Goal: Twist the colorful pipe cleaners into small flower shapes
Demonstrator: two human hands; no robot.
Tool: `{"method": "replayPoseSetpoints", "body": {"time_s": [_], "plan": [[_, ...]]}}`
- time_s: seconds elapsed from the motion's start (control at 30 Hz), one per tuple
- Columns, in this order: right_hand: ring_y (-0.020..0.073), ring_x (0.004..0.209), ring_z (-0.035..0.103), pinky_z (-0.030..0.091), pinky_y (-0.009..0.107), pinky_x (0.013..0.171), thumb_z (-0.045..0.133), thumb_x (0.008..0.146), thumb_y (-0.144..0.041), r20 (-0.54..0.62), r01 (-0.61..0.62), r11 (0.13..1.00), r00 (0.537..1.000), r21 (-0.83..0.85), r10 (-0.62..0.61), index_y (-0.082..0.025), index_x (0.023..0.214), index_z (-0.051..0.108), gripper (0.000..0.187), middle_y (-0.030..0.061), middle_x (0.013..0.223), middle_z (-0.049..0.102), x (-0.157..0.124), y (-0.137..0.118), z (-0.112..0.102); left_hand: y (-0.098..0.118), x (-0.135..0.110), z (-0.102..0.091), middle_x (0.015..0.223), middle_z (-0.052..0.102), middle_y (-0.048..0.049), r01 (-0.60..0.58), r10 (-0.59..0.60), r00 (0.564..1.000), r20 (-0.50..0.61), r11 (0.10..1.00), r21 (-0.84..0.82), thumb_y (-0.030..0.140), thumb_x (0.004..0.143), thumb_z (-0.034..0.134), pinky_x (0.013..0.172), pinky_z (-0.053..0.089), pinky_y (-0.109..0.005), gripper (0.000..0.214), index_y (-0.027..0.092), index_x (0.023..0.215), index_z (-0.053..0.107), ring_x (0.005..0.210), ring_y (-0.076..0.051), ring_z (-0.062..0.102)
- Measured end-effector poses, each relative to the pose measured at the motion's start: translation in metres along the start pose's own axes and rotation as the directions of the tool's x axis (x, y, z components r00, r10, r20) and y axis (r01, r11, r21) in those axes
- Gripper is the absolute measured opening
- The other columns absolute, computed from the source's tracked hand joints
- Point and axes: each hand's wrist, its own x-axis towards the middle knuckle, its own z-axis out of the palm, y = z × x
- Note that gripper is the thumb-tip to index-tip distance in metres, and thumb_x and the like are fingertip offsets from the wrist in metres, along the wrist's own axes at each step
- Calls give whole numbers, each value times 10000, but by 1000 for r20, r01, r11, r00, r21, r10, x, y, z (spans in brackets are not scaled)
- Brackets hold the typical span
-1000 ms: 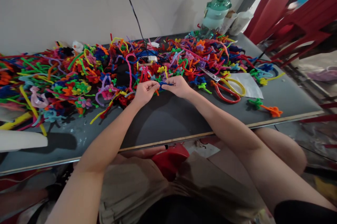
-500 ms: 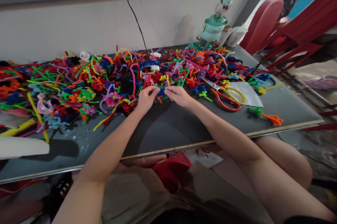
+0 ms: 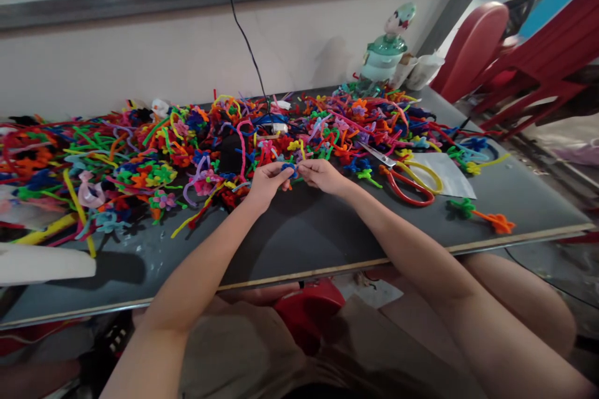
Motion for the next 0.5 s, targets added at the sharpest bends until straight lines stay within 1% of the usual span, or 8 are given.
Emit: {"method": "replayPoseSetpoints", "body": {"time_s": [0.07, 0.13, 0.17, 0.2, 0.27, 0.37, 0.43, 0.5], "plan": [[61, 436, 289, 253, 213, 419, 521, 850, -646, 70, -17, 995, 998, 97, 10, -181, 776, 529, 471, -81, 530, 358, 1, 2, -1, 4, -4, 4, 530, 593, 21, 57, -53, 997, 53, 996, -74, 434, 634, 847, 451, 389, -201, 312, 162, 679, 701, 434, -55, 472], [54, 440, 313, 264, 205, 418, 561, 833, -635, 96, -24, 994, 995, 105, 14, -171, 775, 549, 468, -67, 549, 415, 2, 2, -3, 8, -5, 5, 612, 659, -20, 141, -121, 981, 149, 981, -131, 477, 685, 805, 489, 436, -213, 344, 146, 688, 708, 473, -71, 524], [54, 452, 339, 280, 201, 428, 575, 836, -604, 99, -22, 996, 995, 86, 14, -166, 765, 560, 443, -58, 559, 442, 1, 0, -5, 10, -5, 3, 675, 697, -52, 196, -161, 963, 216, 968, -156, 520, 725, 758, 523, 467, -227, 384, 139, 712, 719, 512, -89, 566], [57, 476, 378, 309, 197, 449, 588, 839, -557, 101, -13, 998, 995, 56, 7, -162, 753, 573, 405, -48, 573, 474, 1, -1, -6, 13, -5, 2, 742, 726, -87, 258, -201, 936, 290, 951, -172, 573, 769, 692, 567, 496, -245, 443, 132, 749, 731, 564, -115, 610], [74, 565, 479, 394, 202, 534, 620, 827, -437, 114, 23, 1000, 993, -19, -21, -154, 745, 607, 295, -24, 626, 555, 0, -5, -7, 17, -5, -2, 872, 751, -155, 379, -276, 854, 441, 910, -165, 680, 841, 508, 671, 533, -298, 611, 118, 839, 747, 701, -185, 684], [118, 698, 583, 477, 242, 647, 621, 815, -324, 139, -2, 995, 990, -98, 15, -147, 761, 658, 189, 13, 726, 655, -1, -7, -5, 21, -7, -3, 1021, 735, -221, 497, -335, 727, 599, 859, -123, 784, 846, 276, 795, 533, -376, 838, 99, 1014, 729, 921, -285, 710], [140, 719, 615, 497, 256, 649, 619, 833, -319, 143, -65, 990, 986, -123, 82, -148, 791, 684, 188, 30, 748, 684, -2, -6, 0, 22, -11, 0, 1102, 713, -234, 533, -339, 684, 646, 837, -125, 823, 814, 219, 851, 522, -400, 923, 94, 1129, 689, 1051, -321, 680], [155, 754, 643, 509, 253, 660, 650, 836, -317, 112, -94, 981, 987, -167, 113, -157, 833, 708, 170, 41, 788, 711, -3, -4, 4, 22, -15, 5, 1176, 686, -229, 536, -326, 686, 650, 831, -150, 843, 793, 188, 897, 511, -406, 966, 97, 1193, 654, 1156, -330, 635]]}}
